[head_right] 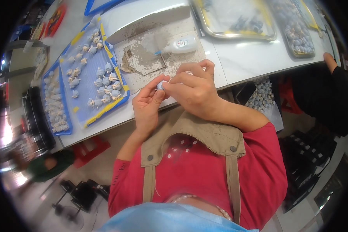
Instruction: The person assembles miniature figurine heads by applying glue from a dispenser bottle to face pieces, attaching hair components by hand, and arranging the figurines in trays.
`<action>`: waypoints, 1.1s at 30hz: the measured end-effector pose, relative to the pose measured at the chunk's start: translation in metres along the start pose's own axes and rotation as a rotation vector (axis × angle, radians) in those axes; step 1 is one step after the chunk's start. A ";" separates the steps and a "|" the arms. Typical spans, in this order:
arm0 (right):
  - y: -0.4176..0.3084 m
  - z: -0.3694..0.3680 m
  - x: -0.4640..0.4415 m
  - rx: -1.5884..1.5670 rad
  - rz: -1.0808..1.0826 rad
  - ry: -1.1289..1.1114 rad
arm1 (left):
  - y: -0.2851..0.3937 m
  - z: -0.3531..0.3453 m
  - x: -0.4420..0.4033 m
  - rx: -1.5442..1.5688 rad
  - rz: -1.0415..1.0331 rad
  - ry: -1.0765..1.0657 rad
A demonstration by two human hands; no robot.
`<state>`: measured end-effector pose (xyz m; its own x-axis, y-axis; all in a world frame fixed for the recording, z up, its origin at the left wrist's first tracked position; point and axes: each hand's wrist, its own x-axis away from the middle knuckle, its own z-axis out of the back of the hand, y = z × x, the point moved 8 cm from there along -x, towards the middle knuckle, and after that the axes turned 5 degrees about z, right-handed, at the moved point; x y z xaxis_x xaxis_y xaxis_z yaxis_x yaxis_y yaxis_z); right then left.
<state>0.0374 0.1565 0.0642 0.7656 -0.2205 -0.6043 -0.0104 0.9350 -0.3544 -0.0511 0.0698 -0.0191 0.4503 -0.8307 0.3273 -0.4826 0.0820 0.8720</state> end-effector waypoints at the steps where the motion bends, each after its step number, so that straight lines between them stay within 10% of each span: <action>1: -0.001 0.002 0.000 0.008 -0.009 -0.002 | 0.002 -0.002 0.002 -0.010 -0.005 0.006; 7: 0.015 0.005 -0.005 -0.148 0.123 -0.036 | 0.006 -0.004 0.004 -0.190 -0.025 -0.019; 16: 0.043 -0.023 0.003 -1.094 -0.349 -0.219 | 0.031 -0.032 0.006 -0.173 -0.137 -0.192; 33: 0.032 -0.032 0.009 -1.267 -0.441 -0.371 | 0.038 -0.033 0.014 -0.497 -0.390 -0.254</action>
<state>0.0234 0.1758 0.0245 0.9801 -0.1558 -0.1228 -0.1424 -0.1214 -0.9823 -0.0385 0.0801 0.0310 0.3019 -0.9493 -0.0874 0.1090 -0.0567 0.9924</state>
